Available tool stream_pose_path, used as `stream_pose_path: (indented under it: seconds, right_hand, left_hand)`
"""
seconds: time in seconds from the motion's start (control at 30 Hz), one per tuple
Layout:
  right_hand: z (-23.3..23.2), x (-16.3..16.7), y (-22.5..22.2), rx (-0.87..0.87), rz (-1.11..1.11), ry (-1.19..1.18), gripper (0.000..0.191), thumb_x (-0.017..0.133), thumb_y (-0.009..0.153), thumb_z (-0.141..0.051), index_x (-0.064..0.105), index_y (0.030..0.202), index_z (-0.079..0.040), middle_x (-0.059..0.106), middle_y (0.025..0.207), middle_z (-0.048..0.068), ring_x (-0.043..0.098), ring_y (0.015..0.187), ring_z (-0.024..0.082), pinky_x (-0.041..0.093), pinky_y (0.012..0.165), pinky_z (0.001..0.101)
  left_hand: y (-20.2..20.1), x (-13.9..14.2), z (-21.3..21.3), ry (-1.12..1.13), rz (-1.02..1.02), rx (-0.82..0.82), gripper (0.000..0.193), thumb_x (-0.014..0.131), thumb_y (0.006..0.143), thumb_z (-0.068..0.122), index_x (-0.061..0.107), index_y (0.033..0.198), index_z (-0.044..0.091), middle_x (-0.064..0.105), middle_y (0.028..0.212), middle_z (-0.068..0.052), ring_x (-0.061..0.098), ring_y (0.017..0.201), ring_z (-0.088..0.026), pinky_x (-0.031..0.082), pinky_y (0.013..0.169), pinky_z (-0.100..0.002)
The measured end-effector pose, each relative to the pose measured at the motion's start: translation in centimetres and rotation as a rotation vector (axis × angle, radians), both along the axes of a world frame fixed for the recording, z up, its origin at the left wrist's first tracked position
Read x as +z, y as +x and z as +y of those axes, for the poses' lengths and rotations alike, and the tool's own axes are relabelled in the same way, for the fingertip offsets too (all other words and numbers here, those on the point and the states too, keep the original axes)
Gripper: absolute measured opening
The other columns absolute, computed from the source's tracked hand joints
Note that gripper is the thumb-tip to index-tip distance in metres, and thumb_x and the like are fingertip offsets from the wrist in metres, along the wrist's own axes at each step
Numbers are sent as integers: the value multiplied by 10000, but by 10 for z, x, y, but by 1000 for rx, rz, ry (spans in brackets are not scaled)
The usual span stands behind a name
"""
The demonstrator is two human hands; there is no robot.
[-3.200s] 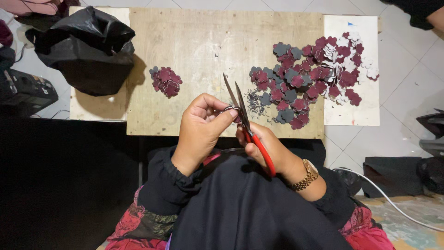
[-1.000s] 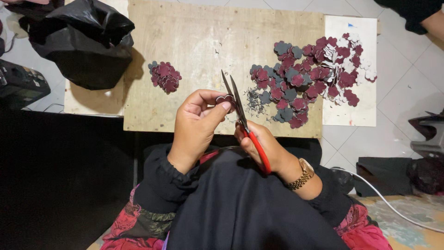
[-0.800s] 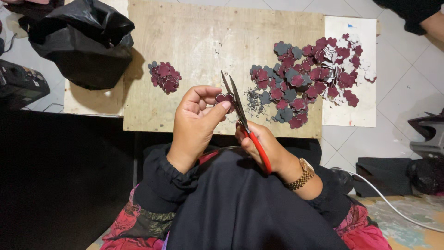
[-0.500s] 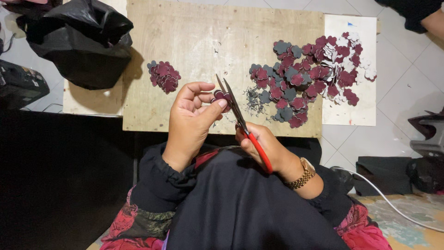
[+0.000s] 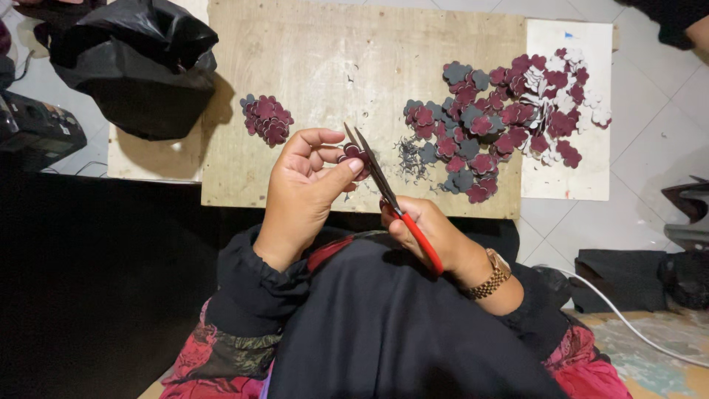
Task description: The person trims the edges of small flower-shaped fabric pieces using red-handled scissors. They hold each piece in the left hand and carefully cut around the perimeter with the right hand, then place the finished piece on a wooden board. The process is repeated for multiple pieces.
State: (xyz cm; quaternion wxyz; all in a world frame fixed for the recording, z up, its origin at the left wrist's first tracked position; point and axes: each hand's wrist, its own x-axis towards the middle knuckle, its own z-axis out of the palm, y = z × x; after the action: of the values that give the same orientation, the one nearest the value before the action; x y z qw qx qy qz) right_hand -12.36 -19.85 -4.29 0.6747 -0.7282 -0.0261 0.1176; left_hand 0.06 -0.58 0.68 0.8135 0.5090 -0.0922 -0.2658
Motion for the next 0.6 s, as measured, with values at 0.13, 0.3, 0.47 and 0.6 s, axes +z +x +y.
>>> stream_pose_path:
  seconds: [0.13, 0.3, 0.47, 0.6]
  right_hand:
    - [-1, 3, 1, 4, -28, 14, 667, 530, 941, -757, 524, 934, -90, 453, 802, -58, 414, 731, 58, 400, 625, 226]
    - [1, 12, -1, 6, -51, 153, 780, 528, 876, -849, 525, 1032, -85, 487, 886, -40, 460, 788, 65, 424, 702, 223]
    - [4, 16, 0, -49, -41, 247, 799, 557, 865, -850, 530, 1061, -75, 469, 923, -17, 449, 823, 89, 421, 754, 240]
    - [1, 14, 0, -53, -37, 246, 766, 553, 890, -828, 542, 1062, -81, 481, 912, -14, 456, 823, 93, 430, 770, 247]
  left_hand:
    - [0, 1, -2, -3, -2, -6, 326, 706, 946, -11, 556, 1235, 8, 706, 1032, -82, 719, 904, -124, 573, 758, -240]
    - [-2, -3, -2, 94, -8, 1, 178, 713, 963, 38, 653, 1128, 12, 748, 1023, -52, 687, 875, -80, 546, 733, -222]
    - [-1, -9, -2, 73, -22, 26, 167, 703, 994, 41, 639, 1147, 22, 736, 1022, -42, 654, 889, -82, 490, 706, -217]
    - [7, -8, -6, 26, 147, 57, 209, 648, 983, 69, 583, 1181, 52, 728, 1043, -34, 703, 943, -109, 580, 746, -269]
